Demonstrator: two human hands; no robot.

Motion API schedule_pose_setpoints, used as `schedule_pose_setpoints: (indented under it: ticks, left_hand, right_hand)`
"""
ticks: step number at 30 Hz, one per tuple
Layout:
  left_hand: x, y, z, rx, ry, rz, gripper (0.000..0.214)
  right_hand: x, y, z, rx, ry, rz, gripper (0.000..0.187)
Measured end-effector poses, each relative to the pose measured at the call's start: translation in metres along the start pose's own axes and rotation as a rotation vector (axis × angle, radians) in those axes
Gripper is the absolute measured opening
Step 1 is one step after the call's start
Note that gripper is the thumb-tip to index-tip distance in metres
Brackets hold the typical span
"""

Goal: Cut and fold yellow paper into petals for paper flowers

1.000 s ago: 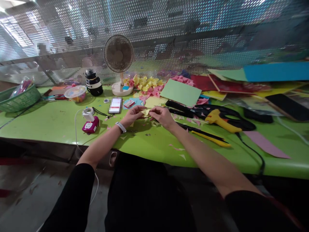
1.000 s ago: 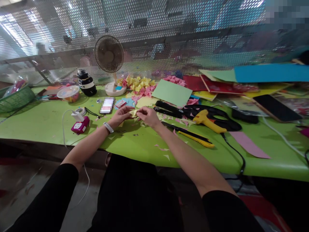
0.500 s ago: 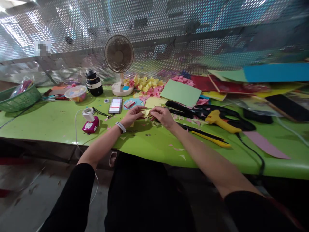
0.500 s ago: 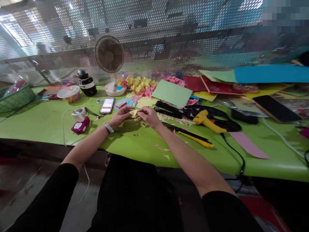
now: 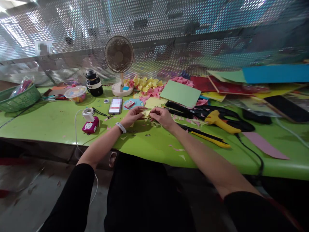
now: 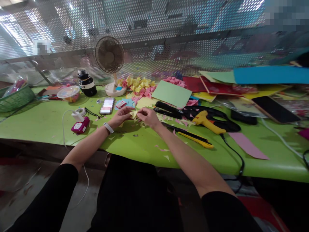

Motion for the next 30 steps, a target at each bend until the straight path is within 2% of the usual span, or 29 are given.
schedule_pose_setpoints:
  ticks: [6,12,16,19,26,30]
  left_hand:
    - [0.000,0.000,-0.005,-0.116,-0.087,0.001,0.042]
    - [0.000,0.000,-0.010,-0.121,-0.118,-0.023,0.040]
    - [0.000,0.001,-0.009,-0.142,-0.085,-0.020,0.041]
    - [0.002,0.000,-0.012,-0.163,-0.088,-0.009,0.038]
    - [0.004,0.002,-0.020,-0.217,-0.088,-0.032,0.039]
    - [0.004,0.007,-0.022,-0.192,-0.082,-0.068,0.042]
  right_hand:
    - [0.003,-0.001,0.007,0.289,0.107,0.009,0.011]
    - [0.001,-0.001,0.009,0.516,0.249,0.006,0.015]
    - [0.002,-0.004,0.009,0.725,0.375,0.100,0.013]
    - [0.003,-0.009,0.009,0.849,0.416,0.172,0.016]
    - [0.006,-0.015,0.011,0.950,0.481,0.224,0.019]
    - [0.006,-0.011,0.012,0.910,0.510,0.162,0.027]
Point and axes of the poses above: each hand's wrist, its own x-axis away from the middle knuckle, its own y-axis out of the back of the hand, z = x × y, the point moved 5 cm from there along -x, towards the middle knuckle, and after that the axes turned 14 degrees about -x, right-handed, at the moved point
